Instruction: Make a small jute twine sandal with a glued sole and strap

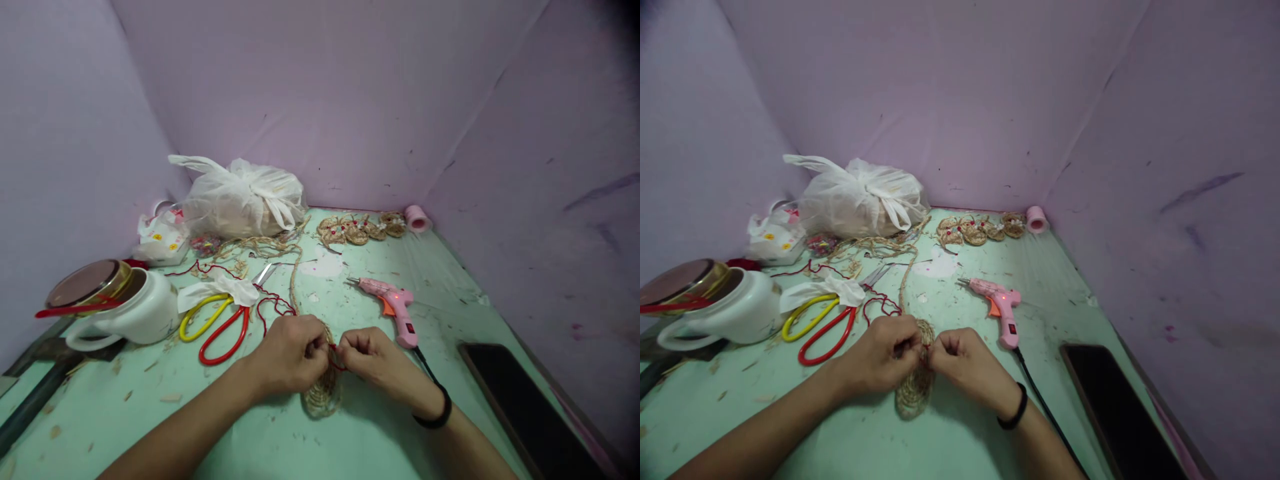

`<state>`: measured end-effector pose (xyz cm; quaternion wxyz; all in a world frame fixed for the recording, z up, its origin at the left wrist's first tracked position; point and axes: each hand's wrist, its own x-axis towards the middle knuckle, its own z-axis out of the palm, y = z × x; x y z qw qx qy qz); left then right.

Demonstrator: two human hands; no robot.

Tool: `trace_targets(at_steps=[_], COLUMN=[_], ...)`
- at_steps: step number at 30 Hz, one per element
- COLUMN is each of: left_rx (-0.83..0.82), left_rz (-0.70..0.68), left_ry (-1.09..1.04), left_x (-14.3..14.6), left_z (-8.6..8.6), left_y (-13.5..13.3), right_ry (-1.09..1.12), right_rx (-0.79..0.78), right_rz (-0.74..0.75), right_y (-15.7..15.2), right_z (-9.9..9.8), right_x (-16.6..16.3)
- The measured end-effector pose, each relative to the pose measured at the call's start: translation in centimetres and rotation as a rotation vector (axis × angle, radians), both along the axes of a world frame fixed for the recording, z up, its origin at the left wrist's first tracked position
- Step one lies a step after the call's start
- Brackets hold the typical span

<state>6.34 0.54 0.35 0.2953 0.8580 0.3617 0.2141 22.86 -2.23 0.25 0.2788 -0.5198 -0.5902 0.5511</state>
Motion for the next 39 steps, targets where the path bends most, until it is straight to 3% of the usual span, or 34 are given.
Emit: trace_targets(at_steps=[2,5,13,17,21,26,28,34,39], left_rx=[0.118,0.136,0.04,0.052,-0.082,-0.362,-0.461,-0.532,-0.581], left_rz=[-0.004,0.01,0.047,0.202,0.252,0.055,0.056,0.135,0.113], left_ry=[-0.006,-0.048,-0.09,-0.035,-0.176,-0.276,-0.272,-0.419,-0.485], left_x=[0.1,0.2,-0.2,-1.1,-1.4,-0.8,-0.6,-0.9,-0.9], left_z=[-0.4,-0.8,-1.4,-1.5,-0.4,0.7,0.8,0.5,-0.1], left_y=[-0.2,-0.4,-0.1,1.1,1.4,0.3,0.2,0.9,0.7], right_ry=[0.14,0.3,0.346,0.442,0.389,0.477,0.509,0.878,0.83], right_rx=[-0.123,-0.217,-0.211,-0.257,-0.177,-0.056,-0.029,-0.263,-0.374], right_rz=[-0.014,-0.064,-0.1,-0.013,-0.115,-0.192,-0.22,-0.327,-0.325], right_y=[0.0,-0.2,-0.7,-1.0,-0.7,0.0,0.1,0.0,-0.3], right_z=[-0.2,-0.5,-0.5,0.5,0.4,-0.1,0.0,-0.4,-0.8], right_x=[-0.2,-0.5,-1.1,-0.5,-0.1,0.2,0.2,-1.0,-1.7])
